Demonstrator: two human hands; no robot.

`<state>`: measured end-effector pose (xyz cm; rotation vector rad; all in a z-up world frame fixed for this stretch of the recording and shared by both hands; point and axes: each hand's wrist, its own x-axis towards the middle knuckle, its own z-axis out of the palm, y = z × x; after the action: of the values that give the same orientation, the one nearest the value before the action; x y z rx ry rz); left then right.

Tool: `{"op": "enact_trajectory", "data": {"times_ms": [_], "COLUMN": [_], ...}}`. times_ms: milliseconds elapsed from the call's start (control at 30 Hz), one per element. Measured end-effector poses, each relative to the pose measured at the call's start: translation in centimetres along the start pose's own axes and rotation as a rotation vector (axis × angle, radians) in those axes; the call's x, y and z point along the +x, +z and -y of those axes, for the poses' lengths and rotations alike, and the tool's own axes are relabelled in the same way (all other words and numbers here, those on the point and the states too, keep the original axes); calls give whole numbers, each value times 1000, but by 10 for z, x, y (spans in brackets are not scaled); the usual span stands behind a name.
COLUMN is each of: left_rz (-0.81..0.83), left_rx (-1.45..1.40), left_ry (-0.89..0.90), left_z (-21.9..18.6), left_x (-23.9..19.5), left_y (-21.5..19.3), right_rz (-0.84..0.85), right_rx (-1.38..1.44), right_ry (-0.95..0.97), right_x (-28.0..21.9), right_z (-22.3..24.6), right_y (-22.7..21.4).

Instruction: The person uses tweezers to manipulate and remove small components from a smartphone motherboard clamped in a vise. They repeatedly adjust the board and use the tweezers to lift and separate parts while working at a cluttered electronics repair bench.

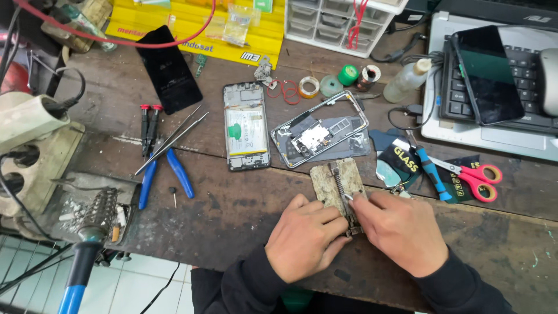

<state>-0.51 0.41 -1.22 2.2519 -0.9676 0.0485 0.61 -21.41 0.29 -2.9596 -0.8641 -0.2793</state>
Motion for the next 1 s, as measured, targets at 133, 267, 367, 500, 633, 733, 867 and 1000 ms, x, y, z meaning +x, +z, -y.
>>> {"op": "enact_trajectory", "data": {"times_ms": [133,267,367,500,633,733,867,1000], "left_rz": [-26,-32,-35,-52,-34,-37,-36,-28], "left_rx": [3,30,20,30,38,22,2,5], "left_ry": [-13,6,13,0,18,4,-21,-25], "left_z": [-1,0,-1,-2,-1,-2,-2,-1], "left_x": [2,0,2,1,1,0,1,3], "left_y": [-3,-2,0,-1,-1,0,-1,0], "right_rz": [14,19,-3,41,3,2,69,2], "right_rx": [27,45,38,11,8,-19,40,10], "right_ry": [-64,-9,-21,-39,16,-10,-121,-60], "right_x": [-6,-1,-3,-7,3,-1,-3,4], "right_z": [-9,-5,-10,-9,-2,-10,-17,-10], "right_y": [-1,3,2,-2,-3,-1,-4,2]}}
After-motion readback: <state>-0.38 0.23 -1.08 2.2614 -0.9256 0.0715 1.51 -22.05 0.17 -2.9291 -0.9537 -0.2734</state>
